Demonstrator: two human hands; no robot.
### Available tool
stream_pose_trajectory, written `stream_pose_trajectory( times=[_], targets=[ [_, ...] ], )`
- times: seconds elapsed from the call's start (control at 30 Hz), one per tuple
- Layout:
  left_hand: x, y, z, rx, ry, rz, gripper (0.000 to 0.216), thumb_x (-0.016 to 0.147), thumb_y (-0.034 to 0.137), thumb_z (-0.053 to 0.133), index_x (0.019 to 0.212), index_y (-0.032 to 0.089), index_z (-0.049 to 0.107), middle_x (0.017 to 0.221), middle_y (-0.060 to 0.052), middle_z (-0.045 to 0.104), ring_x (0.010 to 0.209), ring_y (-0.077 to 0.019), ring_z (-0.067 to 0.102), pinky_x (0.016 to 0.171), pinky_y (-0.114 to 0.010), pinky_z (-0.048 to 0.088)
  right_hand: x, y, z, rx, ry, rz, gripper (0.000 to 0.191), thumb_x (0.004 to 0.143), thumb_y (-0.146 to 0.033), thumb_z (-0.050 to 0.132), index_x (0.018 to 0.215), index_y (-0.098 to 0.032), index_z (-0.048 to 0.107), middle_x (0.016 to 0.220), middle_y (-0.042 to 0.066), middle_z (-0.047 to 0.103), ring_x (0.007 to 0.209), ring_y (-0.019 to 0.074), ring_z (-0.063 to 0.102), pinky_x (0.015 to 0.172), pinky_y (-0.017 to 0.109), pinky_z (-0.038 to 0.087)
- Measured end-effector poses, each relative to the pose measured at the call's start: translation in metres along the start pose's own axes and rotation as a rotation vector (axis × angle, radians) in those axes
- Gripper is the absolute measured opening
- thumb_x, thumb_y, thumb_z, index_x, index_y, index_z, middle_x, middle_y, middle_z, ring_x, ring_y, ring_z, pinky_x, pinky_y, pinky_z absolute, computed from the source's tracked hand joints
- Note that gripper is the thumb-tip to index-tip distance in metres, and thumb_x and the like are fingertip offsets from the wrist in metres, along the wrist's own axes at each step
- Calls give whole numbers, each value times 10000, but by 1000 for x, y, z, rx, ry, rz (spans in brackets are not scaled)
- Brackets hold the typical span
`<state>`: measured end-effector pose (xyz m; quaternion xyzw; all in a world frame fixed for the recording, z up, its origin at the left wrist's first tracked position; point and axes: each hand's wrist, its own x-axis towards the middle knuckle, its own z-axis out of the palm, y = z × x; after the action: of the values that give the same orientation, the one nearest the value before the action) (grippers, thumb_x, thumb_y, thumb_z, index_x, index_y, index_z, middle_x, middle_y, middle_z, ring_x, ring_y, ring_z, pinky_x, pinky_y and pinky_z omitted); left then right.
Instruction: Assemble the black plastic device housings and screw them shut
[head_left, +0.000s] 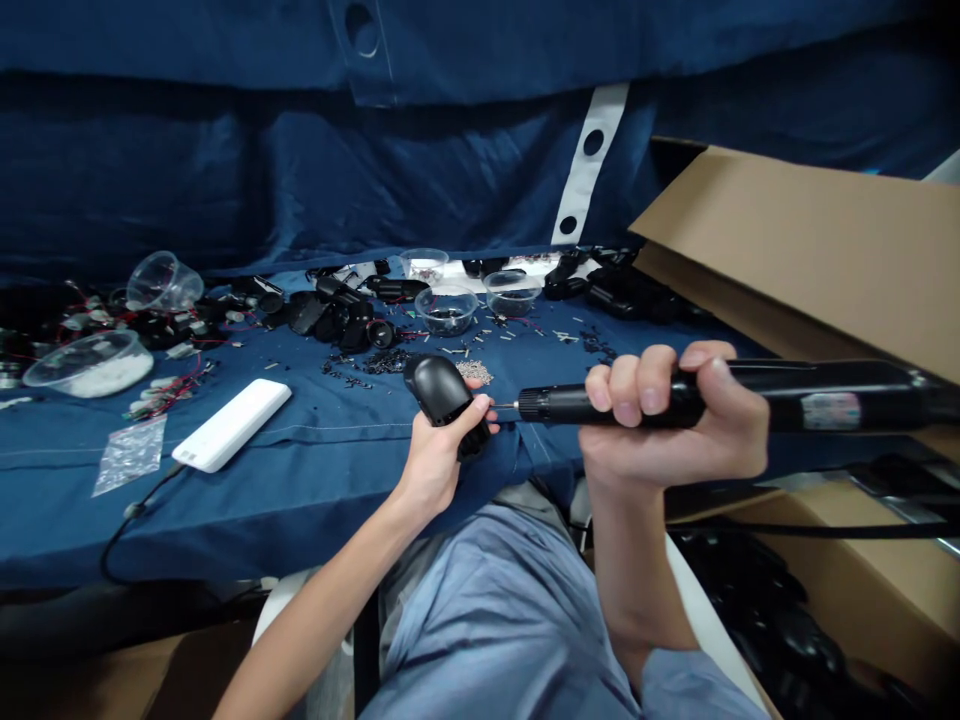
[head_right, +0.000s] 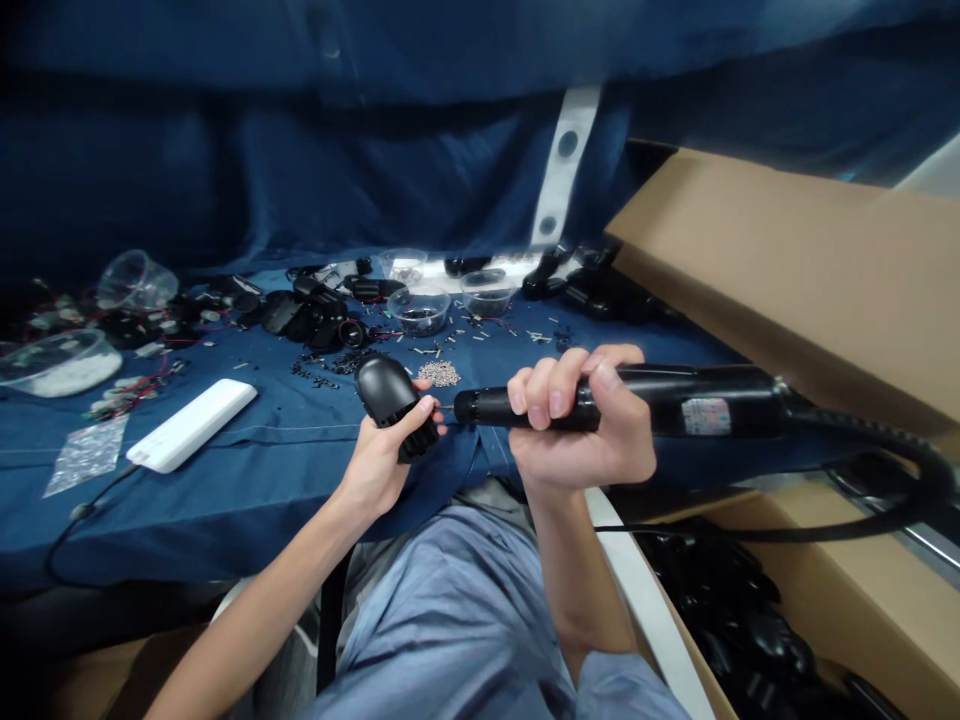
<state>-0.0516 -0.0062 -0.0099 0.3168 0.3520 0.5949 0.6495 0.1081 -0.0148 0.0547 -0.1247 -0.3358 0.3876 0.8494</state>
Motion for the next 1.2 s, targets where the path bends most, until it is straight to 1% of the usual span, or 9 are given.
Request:
stream_pose_trajectory(
  times=[0.3, 0.57, 0.8, 0.9, 1.0, 1.07, 1.13, 1.2],
  targets=[
    [1, -1, -3, -54, 37, -71, 455, 741, 229, 945, 1128, 154, 718, 925, -14, 700, 787, -114, 689, 730, -250, 634, -3, 2, 1, -23, -19, -27, 243, 825, -280, 687, 710, -220, 481, 479, -95, 440, 368, 69, 358, 443, 225, 372],
    [0, -1, 0, -103, 46, -95, 447, 723, 210, 955, 1108, 149, 737, 901, -9, 695, 760, -105, 684, 716, -242, 645, -5, 3, 0, 2, -37, -53, 196, 835, -252, 664, 720, -216, 509, 483, -89, 450, 370, 70, 367, 436, 230, 380],
    [-2, -2, 1, -131, 86, -109, 443, 722, 200, 950, 1101, 160, 725, 903, 0, 688, 767, -108, 685, 716, -252, 649, -10, 8, 1, -28, -25, -104, 204, 828, -297, 686, 735, -224, 520, 480, -101, 436, 357, 67, 346, 430, 231, 367],
    [-1, -2, 0, -117, 78, -95, 440, 736, 199, 941, 1114, 166, 718, 904, 4, 681, 777, -106, 679, 729, -254, 645, -10, 8, 1, -32, -21, -92, 213, 819, -303, 692, 728, -226, 515, 476, -101, 431, 355, 68, 342, 431, 234, 360],
    [-2, -2, -1, -71, 61, -74, 421, 761, 232, 928, 1118, 163, 716, 908, -1, 674, 778, -110, 667, 722, -251, 628, -10, 6, 3, -47, 0, -64, 224, 811, -297, 698, 725, -228, 503, 473, -102, 421, 357, 67, 334, 437, 235, 351],
    [-4, 0, -2, -31, 27, -62, 438, 768, 248, 924, 1145, 163, 717, 952, -17, 680, 812, -119, 664, 750, -259, 617, -9, 3, 5, -68, 20, -57, 235, 813, -302, 695, 721, -231, 491, 471, -102, 408, 358, 69, 327, 439, 237, 347],
    [-6, 3, -4, 9, -44, -42, 526, 727, 200, 940, 1199, 179, 710, 1075, -35, 688, 891, -129, 664, 831, -274, 606, -8, -2, 6, -83, 39, -59, 230, 812, -303, 687, 715, -233, 490, 467, -102, 396, 357, 71, 315, 432, 240, 341],
    [-8, 6, -6, 47, -140, -12, 667, 653, 113, 954, 1257, 214, 690, 1174, -36, 667, 991, -151, 659, 924, -300, 589, -8, -9, 5, -78, 41, -56, 208, 800, -284, 685, 711, -232, 504, 466, -99, 398, 356, 72, 309, 422, 243, 338]
  ],
)
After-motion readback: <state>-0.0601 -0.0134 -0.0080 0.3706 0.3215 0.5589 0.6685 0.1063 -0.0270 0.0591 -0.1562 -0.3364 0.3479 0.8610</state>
